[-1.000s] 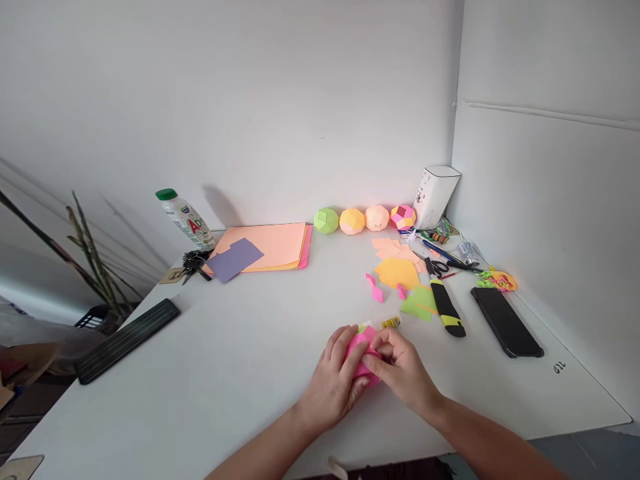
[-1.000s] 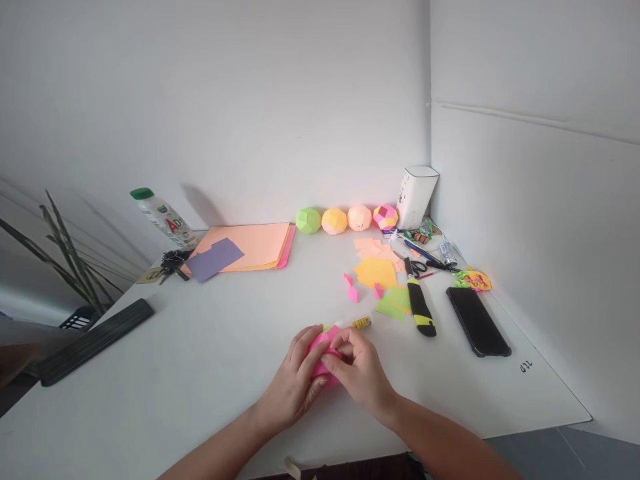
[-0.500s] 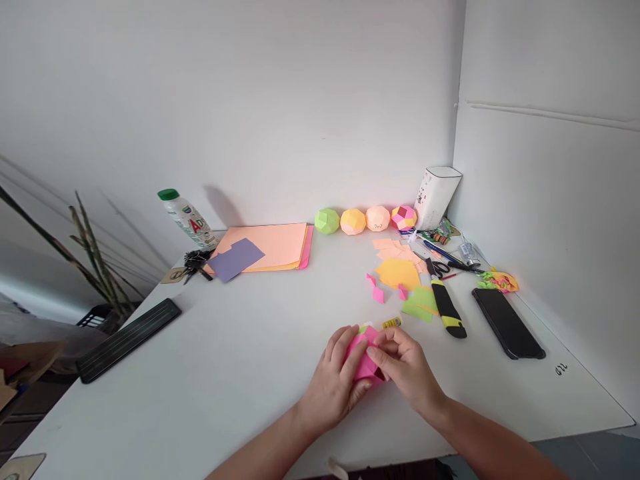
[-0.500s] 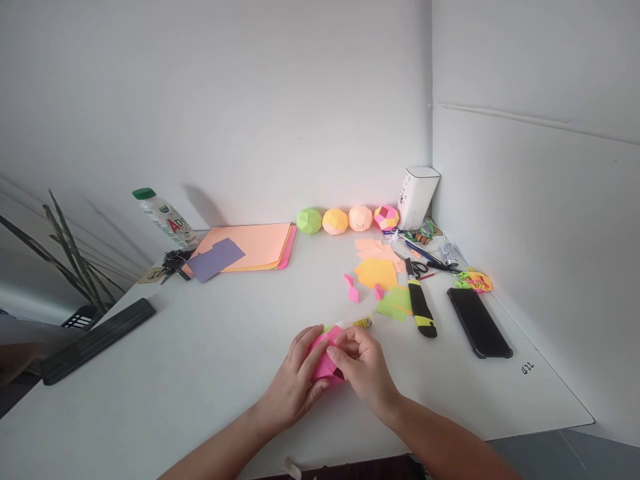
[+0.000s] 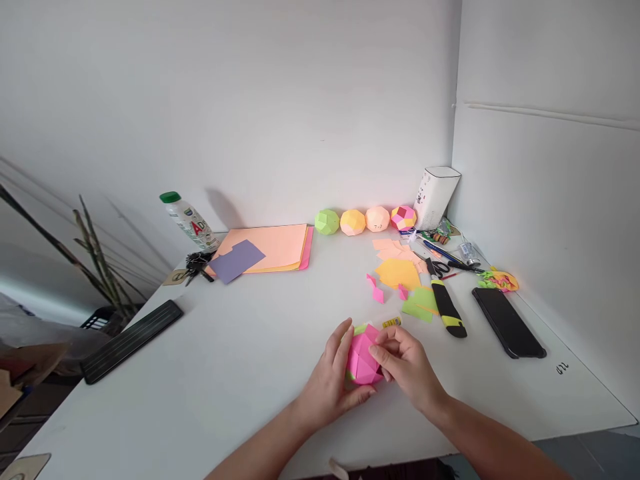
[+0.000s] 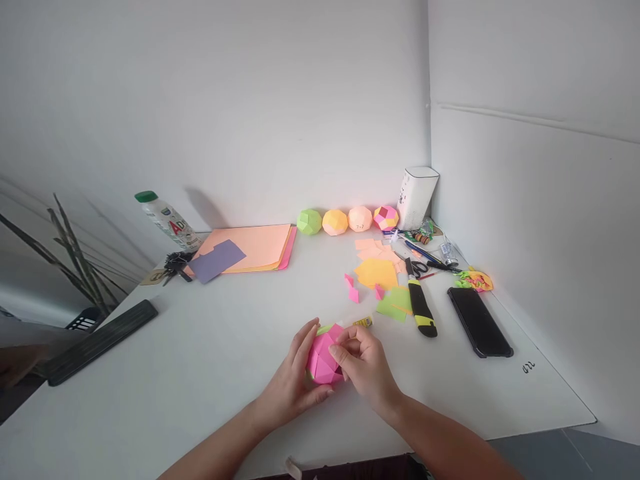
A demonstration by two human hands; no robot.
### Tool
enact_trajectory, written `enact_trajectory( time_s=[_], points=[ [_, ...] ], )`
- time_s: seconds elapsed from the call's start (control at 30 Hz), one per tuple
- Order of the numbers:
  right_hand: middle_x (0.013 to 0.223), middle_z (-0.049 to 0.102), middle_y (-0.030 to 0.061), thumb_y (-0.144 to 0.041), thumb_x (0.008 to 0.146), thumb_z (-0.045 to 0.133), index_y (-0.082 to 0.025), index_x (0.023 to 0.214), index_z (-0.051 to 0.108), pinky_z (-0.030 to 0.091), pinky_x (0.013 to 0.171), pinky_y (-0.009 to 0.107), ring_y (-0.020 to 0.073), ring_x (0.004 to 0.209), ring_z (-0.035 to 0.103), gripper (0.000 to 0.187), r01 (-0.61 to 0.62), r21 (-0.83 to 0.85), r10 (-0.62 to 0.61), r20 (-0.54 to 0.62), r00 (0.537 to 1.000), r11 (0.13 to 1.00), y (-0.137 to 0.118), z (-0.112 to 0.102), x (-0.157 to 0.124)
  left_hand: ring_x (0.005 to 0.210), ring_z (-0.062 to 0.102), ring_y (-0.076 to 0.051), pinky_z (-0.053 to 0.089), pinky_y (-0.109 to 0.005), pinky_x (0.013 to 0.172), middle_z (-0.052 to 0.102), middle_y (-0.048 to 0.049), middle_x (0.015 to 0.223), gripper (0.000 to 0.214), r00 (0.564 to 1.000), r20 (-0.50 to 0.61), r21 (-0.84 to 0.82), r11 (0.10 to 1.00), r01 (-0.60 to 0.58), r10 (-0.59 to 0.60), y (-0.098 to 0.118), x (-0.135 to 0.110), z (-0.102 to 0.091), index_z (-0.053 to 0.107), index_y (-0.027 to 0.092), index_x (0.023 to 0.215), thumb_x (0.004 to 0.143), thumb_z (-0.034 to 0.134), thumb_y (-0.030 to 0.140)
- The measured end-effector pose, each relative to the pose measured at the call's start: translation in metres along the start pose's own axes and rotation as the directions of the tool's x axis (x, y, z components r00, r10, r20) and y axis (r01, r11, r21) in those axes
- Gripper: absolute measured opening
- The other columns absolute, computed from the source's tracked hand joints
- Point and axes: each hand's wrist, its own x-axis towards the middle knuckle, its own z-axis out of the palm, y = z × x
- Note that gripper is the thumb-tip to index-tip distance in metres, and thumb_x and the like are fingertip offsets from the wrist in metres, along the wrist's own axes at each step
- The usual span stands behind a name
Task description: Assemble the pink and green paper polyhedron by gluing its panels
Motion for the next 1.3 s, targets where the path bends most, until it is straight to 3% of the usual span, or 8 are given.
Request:
enact_trajectory(
  time_s=[0.2,0.37,0.63,0.73,0.87,1.07,1.3],
  points=[
    [0.052,0.053,-0.0076,-0.059,0.071,0.071,-0.021,0.081,0.052,0.027,0.037,0.018,0.0086,0.040,0.048,0.044,-0.071,0.029,0.071,-0.007,0.997,0.997,-0.0014,0.0021,0.0009,0.144,0.021,-0.041,0.038,-0.063,0.105,0.015,-0.0281,0.151,0.093,1.000,0.020,-0.020,1.000,0.007,-0.006,-0.0001,0.0003,0.0007,-0.004,0.020,0.152,0.087,0.050,0.060],
    [0.051,0.050,-0.0086,-0.061,0.072,0.070,-0.021,0.083,0.053,0.025,0.037,0.018,0.0076,0.039,0.043,0.045,-0.074,0.049,0.074,0.008,0.997,0.996,-0.0024,0.0020,0.0017,0.143,0.022,-0.041,0.040,-0.061,0.105,0.015,-0.0279,0.151,0.093,1.000,0.019,-0.035,0.999,0.023,-0.022,-0.0003,0.0002,0.0006,-0.003,0.021,0.152,0.087,0.053,0.057],
    [0.052,0.049,-0.0085,-0.052,0.074,0.073,-0.021,0.077,0.051,0.031,0.041,0.021,0.0061,0.042,0.037,0.039,0.013,0.015,-0.012,-0.019,1.000,1.000,0.0048,-0.0012,0.0018,0.142,0.024,-0.041,0.041,-0.061,0.103,0.017,-0.0266,0.150,0.093,1.000,0.009,0.002,1.000,0.004,-0.005,0.0011,0.0004,-0.0006,-0.002,0.023,0.152,0.087,0.059,0.051],
    [0.058,0.054,-0.0066,-0.049,0.078,0.070,-0.021,0.085,0.053,0.040,0.049,0.023,0.0095,0.049,0.049,0.033,0.033,-0.016,-0.033,0.000,0.999,0.999,0.0051,-0.0012,0.0016,0.140,0.026,-0.041,0.044,-0.060,0.100,0.015,-0.0248,0.150,0.092,1.000,0.014,0.025,1.000,0.002,-0.002,0.0016,0.0010,-0.0011,-0.002,0.027,0.152,0.087,0.060,0.047],
    [0.082,0.068,0.0013,-0.040,0.077,0.072,-0.021,0.097,0.054,0.052,0.068,0.029,0.0174,0.076,0.065,0.033,0.064,-0.071,-0.060,0.052,0.997,0.995,0.0015,0.0015,-0.0008,0.135,0.032,-0.040,0.046,-0.060,0.096,0.018,-0.0235,0.148,0.088,1.000,-0.020,0.115,0.993,0.019,-0.017,0.0028,0.0025,-0.0005,-0.001,0.029,0.152,0.089,0.059,0.043],
    [0.089,0.069,0.0019,-0.026,0.072,0.072,-0.024,0.108,0.053,0.055,0.072,0.033,0.0204,0.085,0.065,0.040,0.018,-0.132,-0.014,0.037,0.999,0.991,-0.0023,0.0060,-0.0048,0.120,0.042,-0.037,0.049,-0.058,0.089,0.034,-0.0242,0.141,0.080,0.991,-0.122,0.327,0.945,-0.016,0.059,0.0053,0.0031,0.0042,0.012,0.021,0.151,0.090,0.057,0.044],
    [0.099,0.069,0.0039,-0.017,0.070,0.070,-0.022,0.113,0.053,0.054,0.083,0.036,0.0204,0.094,0.065,0.046,-0.018,-0.140,0.022,0.034,0.999,0.990,-0.0038,0.0065,-0.0048,0.119,0.041,-0.035,0.048,-0.054,0.091,0.037,-0.0230,0.139,0.074,0.986,-0.139,0.375,0.927,-0.032,0.090,0.0075,0.0033,0.0051,0.018,0.017,0.150,0.090,0.057,0.036]
  ],
)
